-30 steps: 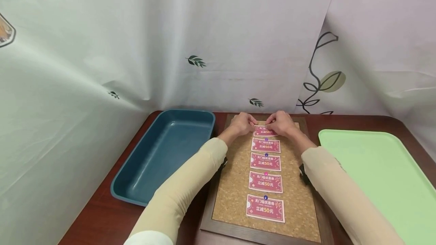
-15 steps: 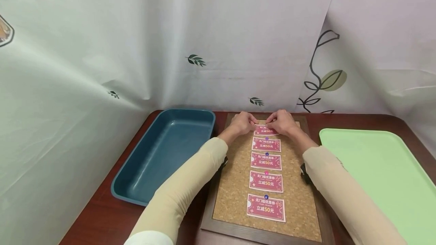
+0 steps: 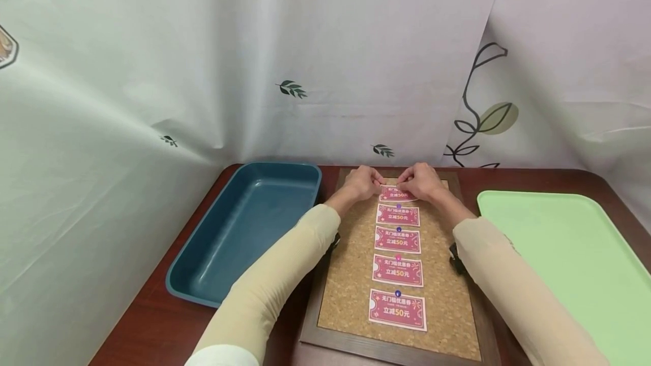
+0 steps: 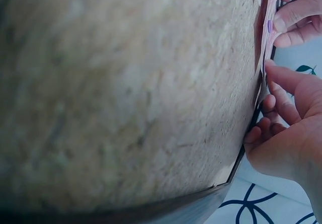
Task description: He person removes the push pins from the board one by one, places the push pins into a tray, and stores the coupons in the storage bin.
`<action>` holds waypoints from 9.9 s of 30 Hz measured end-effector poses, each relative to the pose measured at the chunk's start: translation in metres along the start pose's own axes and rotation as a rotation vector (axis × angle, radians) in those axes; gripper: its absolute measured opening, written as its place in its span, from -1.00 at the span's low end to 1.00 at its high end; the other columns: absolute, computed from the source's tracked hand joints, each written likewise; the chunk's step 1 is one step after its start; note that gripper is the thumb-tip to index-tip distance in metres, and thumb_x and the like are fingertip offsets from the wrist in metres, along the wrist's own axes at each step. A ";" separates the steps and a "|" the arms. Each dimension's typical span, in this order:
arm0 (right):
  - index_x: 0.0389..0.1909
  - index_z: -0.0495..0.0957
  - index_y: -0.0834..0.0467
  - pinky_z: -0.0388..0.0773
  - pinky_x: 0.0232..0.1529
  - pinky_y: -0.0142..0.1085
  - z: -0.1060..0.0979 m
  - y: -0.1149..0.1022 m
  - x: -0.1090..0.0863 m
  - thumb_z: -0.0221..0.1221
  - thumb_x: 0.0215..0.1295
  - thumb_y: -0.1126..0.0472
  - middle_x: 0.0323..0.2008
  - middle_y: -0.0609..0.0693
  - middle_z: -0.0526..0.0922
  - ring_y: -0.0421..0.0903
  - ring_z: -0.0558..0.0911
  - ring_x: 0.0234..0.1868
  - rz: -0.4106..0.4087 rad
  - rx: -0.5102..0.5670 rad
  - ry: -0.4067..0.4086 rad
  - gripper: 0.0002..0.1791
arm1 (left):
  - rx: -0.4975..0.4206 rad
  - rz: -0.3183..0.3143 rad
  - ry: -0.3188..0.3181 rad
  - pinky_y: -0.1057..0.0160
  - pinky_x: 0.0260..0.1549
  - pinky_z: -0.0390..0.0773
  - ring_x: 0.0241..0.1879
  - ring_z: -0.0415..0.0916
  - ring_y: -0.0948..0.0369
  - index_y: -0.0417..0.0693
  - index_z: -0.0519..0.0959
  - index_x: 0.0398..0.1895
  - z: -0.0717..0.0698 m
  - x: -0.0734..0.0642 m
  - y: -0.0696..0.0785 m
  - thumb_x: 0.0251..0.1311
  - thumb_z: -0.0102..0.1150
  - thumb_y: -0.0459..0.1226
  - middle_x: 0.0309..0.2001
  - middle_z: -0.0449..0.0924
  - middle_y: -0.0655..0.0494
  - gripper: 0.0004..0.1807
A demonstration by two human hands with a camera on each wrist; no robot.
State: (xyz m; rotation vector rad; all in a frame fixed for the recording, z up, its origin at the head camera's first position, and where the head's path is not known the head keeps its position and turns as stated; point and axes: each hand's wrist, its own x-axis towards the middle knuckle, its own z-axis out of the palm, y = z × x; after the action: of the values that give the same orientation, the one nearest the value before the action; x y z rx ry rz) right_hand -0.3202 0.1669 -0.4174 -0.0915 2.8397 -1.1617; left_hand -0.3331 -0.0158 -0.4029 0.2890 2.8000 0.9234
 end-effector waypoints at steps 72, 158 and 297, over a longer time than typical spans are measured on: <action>-0.10 0.69 0.35 0.47 0.13 0.06 -0.039 -0.006 -0.017 0.23 0.53 0.24 -0.10 0.27 0.71 0.16 0.60 0.00 -0.034 0.111 0.099 -0.79 | -0.021 0.034 0.134 0.08 0.10 0.54 -0.05 0.62 0.14 0.02 0.76 -0.18 -0.031 -0.003 0.015 0.47 0.34 -0.14 -0.16 0.72 0.14 -0.87; 0.05 0.73 0.33 0.39 -0.35 -0.37 -0.161 0.150 -0.136 0.34 0.49 0.06 -0.09 0.26 0.80 -0.64 0.40 -0.29 0.014 -0.103 0.166 -0.61 | -0.087 -0.091 0.118 -0.03 0.04 0.67 -0.11 0.64 -0.01 -0.32 0.66 0.05 -0.167 -0.082 -0.154 0.53 0.23 -0.29 -0.05 0.68 -0.21 -0.77; -0.04 0.73 0.37 0.46 -0.52 -0.26 -0.158 0.169 -0.142 0.38 0.42 0.19 -0.27 0.35 0.76 0.03 0.66 -0.34 -0.028 -0.236 0.298 -0.70 | 0.168 -0.191 0.092 -0.03 -0.01 0.54 -0.10 0.51 -0.05 -0.29 0.64 -0.01 -0.159 -0.073 -0.200 0.35 0.44 -0.28 -0.04 0.65 -0.20 -0.71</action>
State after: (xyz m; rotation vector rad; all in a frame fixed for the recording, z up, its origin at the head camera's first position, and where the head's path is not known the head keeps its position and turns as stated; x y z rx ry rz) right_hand -0.1979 0.4093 -0.4170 0.0333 3.2374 -0.9068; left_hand -0.3242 -0.2808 -0.3899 0.0004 2.9302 0.6774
